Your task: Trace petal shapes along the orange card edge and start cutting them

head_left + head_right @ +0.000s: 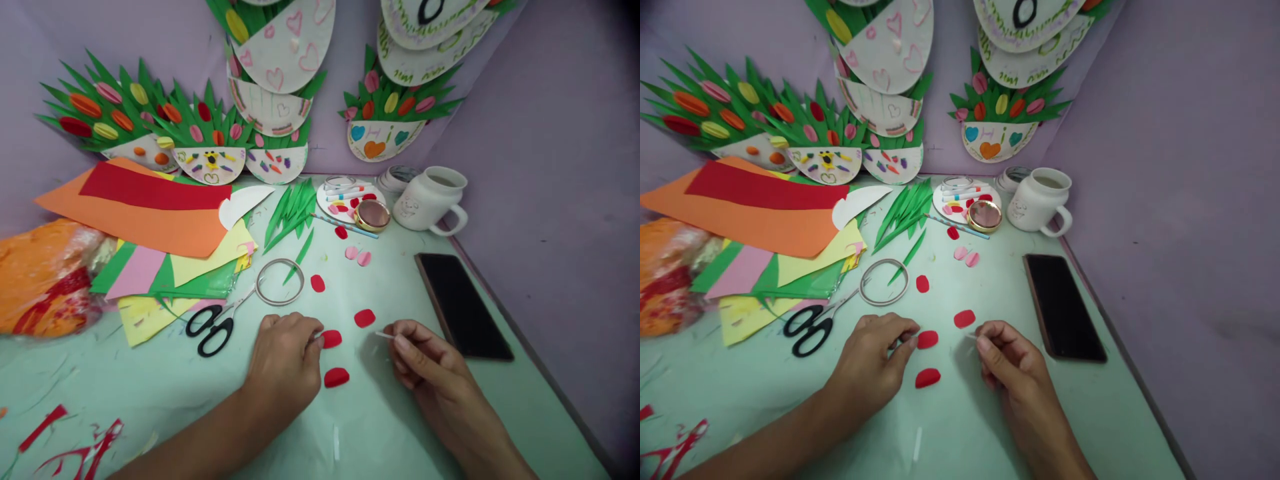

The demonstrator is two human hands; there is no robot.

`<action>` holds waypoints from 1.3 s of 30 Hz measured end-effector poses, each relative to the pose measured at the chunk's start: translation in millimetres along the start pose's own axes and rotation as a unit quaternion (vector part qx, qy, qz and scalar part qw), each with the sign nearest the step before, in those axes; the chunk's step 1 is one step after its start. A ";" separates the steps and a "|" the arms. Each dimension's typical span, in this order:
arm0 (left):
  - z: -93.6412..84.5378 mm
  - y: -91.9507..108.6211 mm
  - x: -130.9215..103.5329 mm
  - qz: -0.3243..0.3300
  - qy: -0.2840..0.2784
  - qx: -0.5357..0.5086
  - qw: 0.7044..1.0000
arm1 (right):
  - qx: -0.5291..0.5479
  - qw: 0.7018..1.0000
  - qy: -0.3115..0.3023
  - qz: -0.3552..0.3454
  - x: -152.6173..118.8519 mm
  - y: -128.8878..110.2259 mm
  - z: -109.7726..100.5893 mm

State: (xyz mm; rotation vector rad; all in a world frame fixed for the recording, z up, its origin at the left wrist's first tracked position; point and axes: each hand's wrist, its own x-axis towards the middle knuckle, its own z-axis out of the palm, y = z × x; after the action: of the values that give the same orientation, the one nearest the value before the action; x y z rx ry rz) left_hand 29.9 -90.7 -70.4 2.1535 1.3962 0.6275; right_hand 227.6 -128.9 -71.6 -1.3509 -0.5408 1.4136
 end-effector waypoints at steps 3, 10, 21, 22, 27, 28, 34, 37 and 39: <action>-1.5 6.0 -11.1 0.051 0.014 -0.039 0.998 | -0.019 0.999 -0.033 -0.011 -3.3 2.6 -0.2; 12.4 7.1 -30.9 0.101 -0.028 -0.027 0.994 | -0.055 0.995 -0.081 -0.018 -7.0 2.1 -0.6; -11.2 11.1 -7.2 -0.226 -0.079 -0.396 0.887 | -0.081 0.978 -0.185 0.049 -16.2 -1.4 30.8; -11.5 10.5 -5.9 -0.232 -0.064 -0.416 0.877 | -0.084 0.977 -0.186 0.056 -14.6 -0.5 33.5; -11.9 6.5 -0.7 -0.230 -0.013 -0.472 0.851 | -0.104 0.980 -0.165 0.042 -4.7 4.3 43.9; -11.9 6.0 -0.3 -0.229 -0.006 -0.479 0.847 | -0.106 0.981 -0.156 0.033 -3.2 5.7 45.2; -11.4 7.1 -2.2 -0.225 -0.004 -0.499 0.837 | -0.092 0.989 -0.119 -0.008 -1.5 13.6 46.4; -11.6 9.7 -3.3 -0.225 -0.004 -0.505 0.833 | -0.087 0.990 -0.107 -0.021 -3.6 15.1 45.3; -12.8 11.9 -3.3 -0.224 -0.004 -0.510 0.831 | -0.086 0.991 -0.095 -0.028 -4.6 15.7 45.3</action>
State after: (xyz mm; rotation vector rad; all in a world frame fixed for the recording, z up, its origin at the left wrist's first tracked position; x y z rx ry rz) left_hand 29.1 -95.9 -53.4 0.9416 1.0936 0.8909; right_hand 179.7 -123.4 -71.5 -1.3314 -0.8357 1.4846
